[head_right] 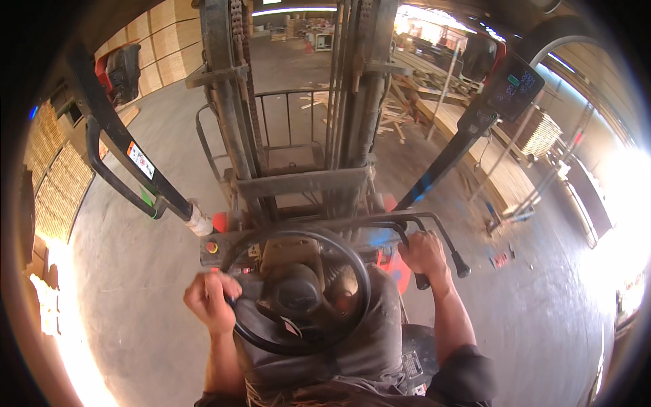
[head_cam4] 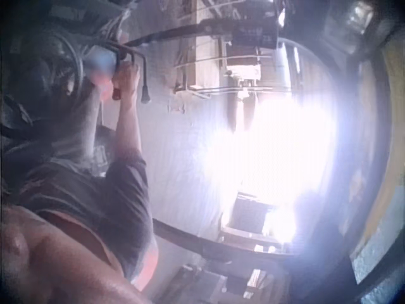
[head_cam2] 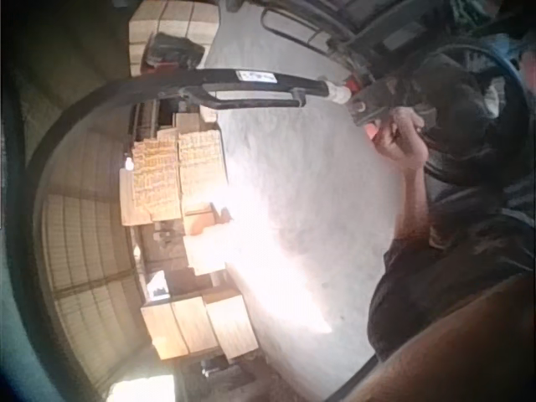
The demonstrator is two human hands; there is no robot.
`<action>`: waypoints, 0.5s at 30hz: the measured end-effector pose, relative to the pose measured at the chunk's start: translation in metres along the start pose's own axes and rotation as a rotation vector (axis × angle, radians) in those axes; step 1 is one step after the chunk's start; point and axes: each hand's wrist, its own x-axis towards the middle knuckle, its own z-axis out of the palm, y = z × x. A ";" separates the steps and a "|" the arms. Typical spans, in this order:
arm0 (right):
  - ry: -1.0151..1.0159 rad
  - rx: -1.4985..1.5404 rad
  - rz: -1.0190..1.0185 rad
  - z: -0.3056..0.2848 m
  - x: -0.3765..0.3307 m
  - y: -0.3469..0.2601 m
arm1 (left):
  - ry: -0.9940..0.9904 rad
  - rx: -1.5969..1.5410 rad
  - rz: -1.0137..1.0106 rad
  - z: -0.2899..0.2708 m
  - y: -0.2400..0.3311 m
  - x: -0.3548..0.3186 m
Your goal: The person places a long wooden plank onto a forklift, then drives the forklift to a pile of cut lumber. They dismount and manually pick up several planks one by one, stacking them on the forklift forks. Finally, they reboard the forklift and drive away with the loaded planks.
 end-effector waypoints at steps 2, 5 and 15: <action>-0.053 -0.007 0.088 -0.009 0.001 -0.014 | 0.043 -0.024 -0.007 0.025 -0.002 0.031; -0.044 0.005 0.171 -0.011 -0.004 -0.066 | -0.195 -0.058 -0.108 0.045 -0.010 0.076; -0.058 0.024 0.120 0.020 -0.003 -0.209 | -0.863 -0.066 0.106 -0.018 -0.005 -0.007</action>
